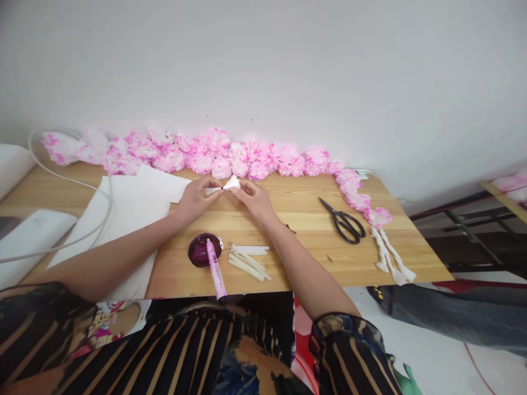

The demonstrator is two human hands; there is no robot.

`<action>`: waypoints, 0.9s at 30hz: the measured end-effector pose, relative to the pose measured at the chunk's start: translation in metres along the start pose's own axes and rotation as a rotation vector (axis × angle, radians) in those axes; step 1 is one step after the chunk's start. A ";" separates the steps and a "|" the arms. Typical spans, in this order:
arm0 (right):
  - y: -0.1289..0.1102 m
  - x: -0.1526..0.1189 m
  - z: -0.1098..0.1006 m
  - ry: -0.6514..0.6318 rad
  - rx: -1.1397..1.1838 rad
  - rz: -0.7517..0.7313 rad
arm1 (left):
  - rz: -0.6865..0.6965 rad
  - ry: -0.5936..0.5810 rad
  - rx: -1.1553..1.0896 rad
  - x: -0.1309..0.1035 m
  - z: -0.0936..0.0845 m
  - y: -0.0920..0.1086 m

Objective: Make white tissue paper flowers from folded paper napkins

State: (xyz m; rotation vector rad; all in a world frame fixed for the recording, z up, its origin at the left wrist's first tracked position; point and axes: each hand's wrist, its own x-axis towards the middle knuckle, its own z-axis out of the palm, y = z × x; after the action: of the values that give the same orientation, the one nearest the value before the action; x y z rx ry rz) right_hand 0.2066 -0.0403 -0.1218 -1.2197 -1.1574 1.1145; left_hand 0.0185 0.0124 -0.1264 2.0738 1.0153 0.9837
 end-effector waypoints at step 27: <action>0.007 0.004 0.000 0.022 0.096 0.068 | -0.112 -0.122 -0.281 0.007 0.007 -0.014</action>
State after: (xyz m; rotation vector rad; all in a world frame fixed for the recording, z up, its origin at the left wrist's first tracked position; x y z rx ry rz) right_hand 0.2073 -0.0363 -0.1284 -1.2017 -1.0408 1.1912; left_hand 0.0218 0.0236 -0.1380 1.8034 0.8672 0.8773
